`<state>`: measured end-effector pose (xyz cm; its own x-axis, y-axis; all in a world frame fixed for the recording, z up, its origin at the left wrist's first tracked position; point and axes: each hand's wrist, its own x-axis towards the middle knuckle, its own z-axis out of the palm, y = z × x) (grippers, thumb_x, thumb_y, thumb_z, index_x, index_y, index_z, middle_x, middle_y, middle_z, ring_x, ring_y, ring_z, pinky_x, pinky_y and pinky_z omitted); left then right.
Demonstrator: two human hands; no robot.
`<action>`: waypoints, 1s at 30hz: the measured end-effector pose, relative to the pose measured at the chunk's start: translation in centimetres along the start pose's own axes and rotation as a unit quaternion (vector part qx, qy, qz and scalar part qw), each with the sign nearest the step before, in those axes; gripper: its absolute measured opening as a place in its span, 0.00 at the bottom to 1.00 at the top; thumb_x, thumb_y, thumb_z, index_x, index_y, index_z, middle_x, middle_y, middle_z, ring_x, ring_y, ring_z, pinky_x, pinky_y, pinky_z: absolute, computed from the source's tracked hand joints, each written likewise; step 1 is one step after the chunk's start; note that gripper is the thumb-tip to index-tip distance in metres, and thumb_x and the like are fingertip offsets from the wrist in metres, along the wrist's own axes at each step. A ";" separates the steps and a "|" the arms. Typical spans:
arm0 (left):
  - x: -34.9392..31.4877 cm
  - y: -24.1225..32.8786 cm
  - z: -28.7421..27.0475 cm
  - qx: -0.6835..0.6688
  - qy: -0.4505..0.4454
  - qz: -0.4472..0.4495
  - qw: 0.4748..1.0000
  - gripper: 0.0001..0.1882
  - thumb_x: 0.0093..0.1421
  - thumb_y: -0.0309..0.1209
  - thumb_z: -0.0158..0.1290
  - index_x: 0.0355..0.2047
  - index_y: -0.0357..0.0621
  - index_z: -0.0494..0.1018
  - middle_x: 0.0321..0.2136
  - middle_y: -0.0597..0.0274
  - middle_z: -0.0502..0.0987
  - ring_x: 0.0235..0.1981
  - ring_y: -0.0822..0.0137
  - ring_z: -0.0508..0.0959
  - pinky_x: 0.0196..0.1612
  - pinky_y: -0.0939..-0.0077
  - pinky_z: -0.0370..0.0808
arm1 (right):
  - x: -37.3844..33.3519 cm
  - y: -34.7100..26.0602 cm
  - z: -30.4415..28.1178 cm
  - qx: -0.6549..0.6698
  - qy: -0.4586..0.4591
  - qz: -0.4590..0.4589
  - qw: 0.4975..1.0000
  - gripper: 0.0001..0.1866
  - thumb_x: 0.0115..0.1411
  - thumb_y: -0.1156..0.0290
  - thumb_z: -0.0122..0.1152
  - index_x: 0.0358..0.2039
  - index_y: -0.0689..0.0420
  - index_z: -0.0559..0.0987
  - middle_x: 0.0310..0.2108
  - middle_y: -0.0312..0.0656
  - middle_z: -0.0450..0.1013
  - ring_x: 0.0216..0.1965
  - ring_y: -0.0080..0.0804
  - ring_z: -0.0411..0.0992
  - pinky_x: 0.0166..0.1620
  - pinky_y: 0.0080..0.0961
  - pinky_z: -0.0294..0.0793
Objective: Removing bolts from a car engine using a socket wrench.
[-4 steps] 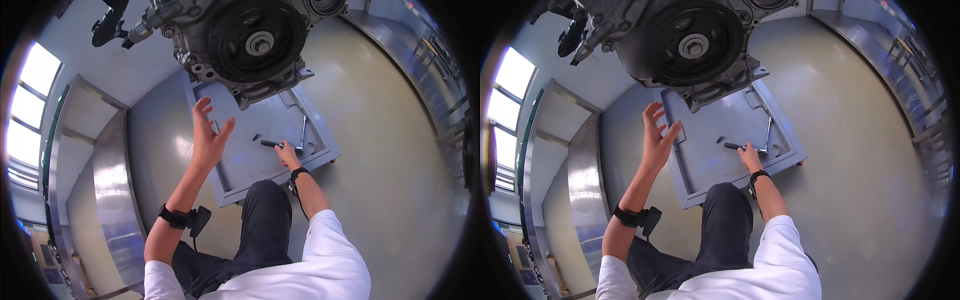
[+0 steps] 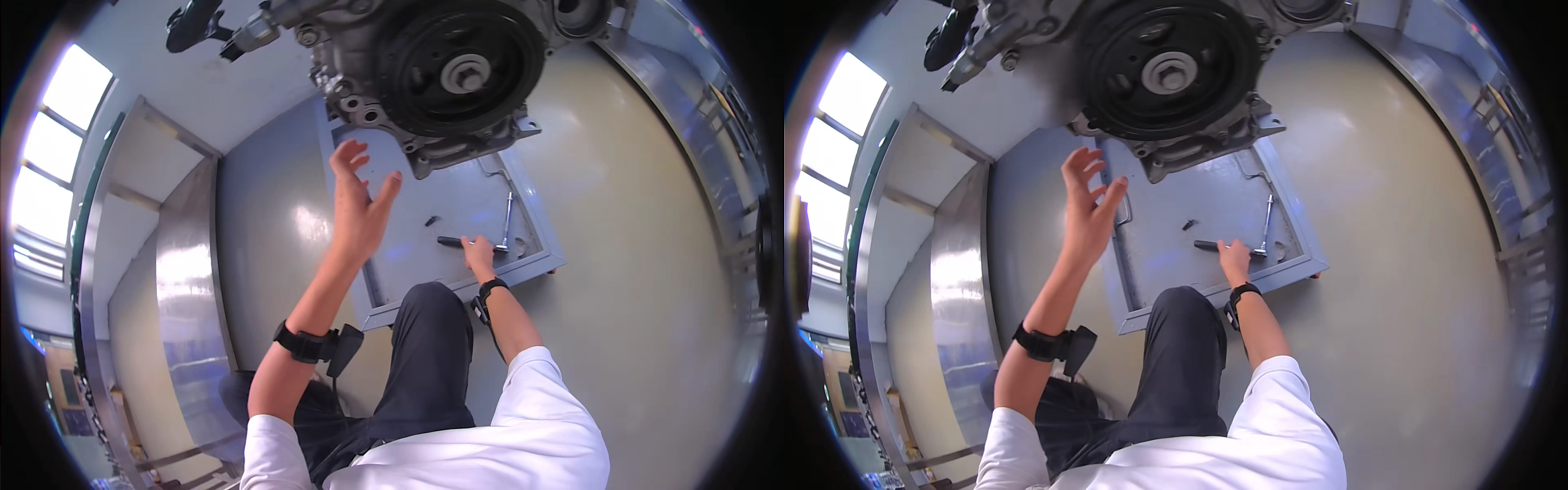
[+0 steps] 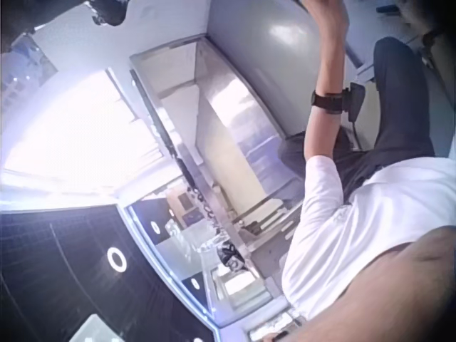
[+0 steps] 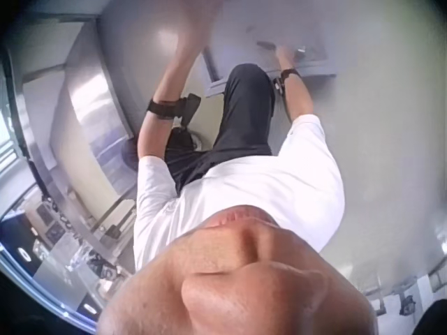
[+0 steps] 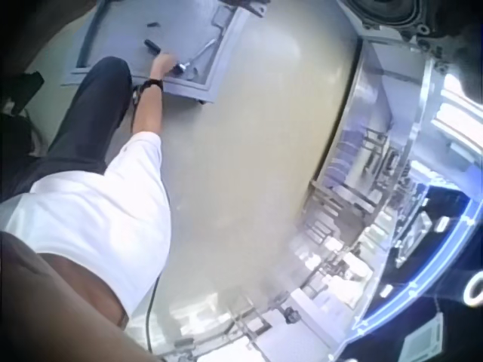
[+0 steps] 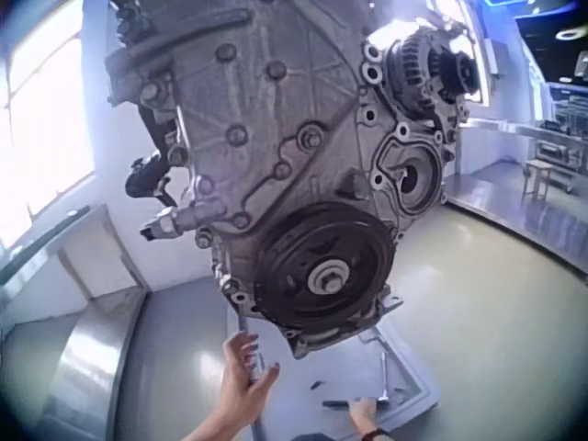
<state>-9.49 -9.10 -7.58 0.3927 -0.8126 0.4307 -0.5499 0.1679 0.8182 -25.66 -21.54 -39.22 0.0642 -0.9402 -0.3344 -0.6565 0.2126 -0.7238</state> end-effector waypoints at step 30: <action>-12.0 -6.2 -4.1 -0.055 -0.326 0.200 0.922 0.15 0.53 0.37 0.53 0.15 0.45 0.64 0.09 0.58 0.66 0.12 0.54 0.69 0.17 0.63 0.63 | -37.4 -18.0 -8.2 0.410 -0.168 0.136 0.886 0.21 0.62 0.52 0.46 0.20 0.54 0.66 0.14 0.26 0.56 0.15 0.12 0.52 0.18 0.11 0.51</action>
<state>-7.80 1.92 -16.30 -0.3721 -0.8300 0.4156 -0.4619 0.5539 0.6927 -22.43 7.62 -8.74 0.2977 -0.7210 -0.6258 0.0750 0.6711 -0.7375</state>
